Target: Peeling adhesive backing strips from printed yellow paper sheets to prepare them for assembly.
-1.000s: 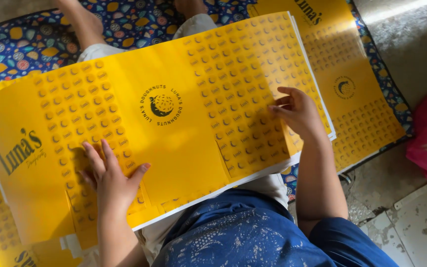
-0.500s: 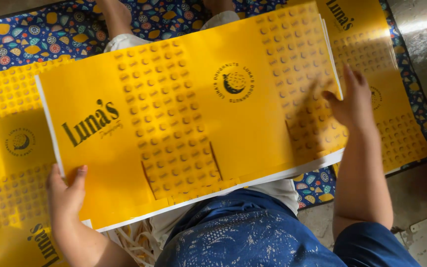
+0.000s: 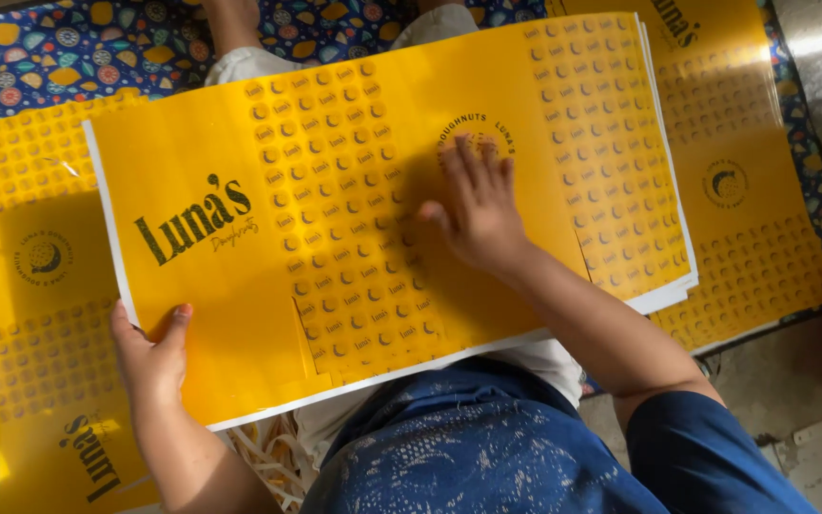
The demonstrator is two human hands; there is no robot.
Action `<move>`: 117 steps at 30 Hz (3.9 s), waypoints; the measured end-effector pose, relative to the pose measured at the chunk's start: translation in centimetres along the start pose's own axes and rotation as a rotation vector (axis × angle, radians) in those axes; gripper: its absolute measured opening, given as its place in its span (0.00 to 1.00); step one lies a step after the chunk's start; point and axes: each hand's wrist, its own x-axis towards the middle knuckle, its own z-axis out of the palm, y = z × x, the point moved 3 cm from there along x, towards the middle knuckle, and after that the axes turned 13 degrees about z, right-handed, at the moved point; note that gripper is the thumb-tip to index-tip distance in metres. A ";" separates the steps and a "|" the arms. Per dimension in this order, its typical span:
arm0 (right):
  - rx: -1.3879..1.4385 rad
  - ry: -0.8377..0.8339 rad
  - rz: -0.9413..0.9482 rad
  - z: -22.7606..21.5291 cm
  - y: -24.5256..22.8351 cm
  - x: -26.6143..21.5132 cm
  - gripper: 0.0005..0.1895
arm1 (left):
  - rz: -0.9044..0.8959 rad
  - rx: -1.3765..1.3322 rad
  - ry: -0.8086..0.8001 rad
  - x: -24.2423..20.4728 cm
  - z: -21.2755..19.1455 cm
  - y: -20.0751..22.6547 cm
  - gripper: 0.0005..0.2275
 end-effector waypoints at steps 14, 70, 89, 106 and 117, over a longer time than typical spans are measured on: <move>-0.036 0.366 0.138 -2.9 -0.6 14.5 0.32 | -0.177 -0.110 0.016 -0.3 0.8 -1.9 0.39; -0.161 -0.191 0.001 5.7 -14.3 27.3 0.41 | -0.162 -0.230 0.060 -2.9 -0.5 2.0 0.33; -0.039 0.421 0.374 -7.7 29.1 3.4 0.27 | -0.022 -0.095 -0.084 -1.1 -7.9 -0.9 0.28; 0.181 -0.057 0.940 -10.8 24.0 6.1 0.39 | -0.139 0.108 -0.164 2.9 -10.7 -6.2 0.30; -0.204 0.028 0.027 -7.7 4.5 -6.9 0.38 | 0.281 0.669 -0.477 5.7 -13.8 -13.2 0.09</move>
